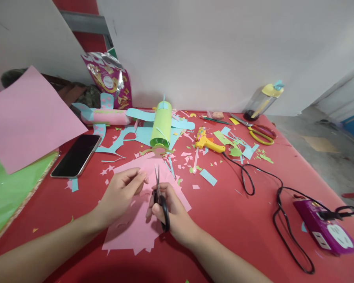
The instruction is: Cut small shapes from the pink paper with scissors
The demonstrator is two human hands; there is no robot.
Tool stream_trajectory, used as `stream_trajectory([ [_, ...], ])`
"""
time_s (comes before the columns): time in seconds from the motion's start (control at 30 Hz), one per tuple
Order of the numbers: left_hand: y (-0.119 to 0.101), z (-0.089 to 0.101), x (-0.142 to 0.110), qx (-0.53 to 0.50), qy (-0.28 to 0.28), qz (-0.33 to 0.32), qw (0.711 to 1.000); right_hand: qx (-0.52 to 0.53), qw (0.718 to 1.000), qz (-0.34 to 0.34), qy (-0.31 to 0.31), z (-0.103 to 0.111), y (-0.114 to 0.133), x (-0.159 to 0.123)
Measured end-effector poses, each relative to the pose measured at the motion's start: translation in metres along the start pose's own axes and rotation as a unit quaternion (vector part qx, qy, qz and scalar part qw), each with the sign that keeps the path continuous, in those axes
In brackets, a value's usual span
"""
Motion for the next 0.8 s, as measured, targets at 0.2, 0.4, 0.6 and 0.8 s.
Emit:
stream_trajectory([
  [0.2, 0.002, -0.013, -0.002, 0.074, 0.055, -0.033, 0.995, 0.049, 0.983, 0.025, -0.175, 0.022, 0.001, 0.002],
  [0.4, 0.002, -0.027, -0.008, 0.150, 0.099, -0.082, 0.980, 0.055, 0.972, 0.032, -0.228, 0.032, 0.000, 0.000],
  [0.6, 0.002, -0.029, -0.011, 0.174, 0.099, -0.110, 0.974, 0.023, 0.970, 0.020, -0.241, 0.034, 0.002, 0.000],
  [0.8, 0.000, -0.030, -0.011, 0.170, 0.094, -0.127, 0.973, 0.011, 0.971, 0.027, -0.236, 0.034, 0.004, 0.001],
])
Point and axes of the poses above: each hand's wrist, its own x-axis towards the middle knuckle, its own z-axis out of the back of the hand, y = z × x, the point moved 6 cm from there along x, towards the middle knuckle, and after that the axes turned 5 degrees about z, right-handed, at the moved point
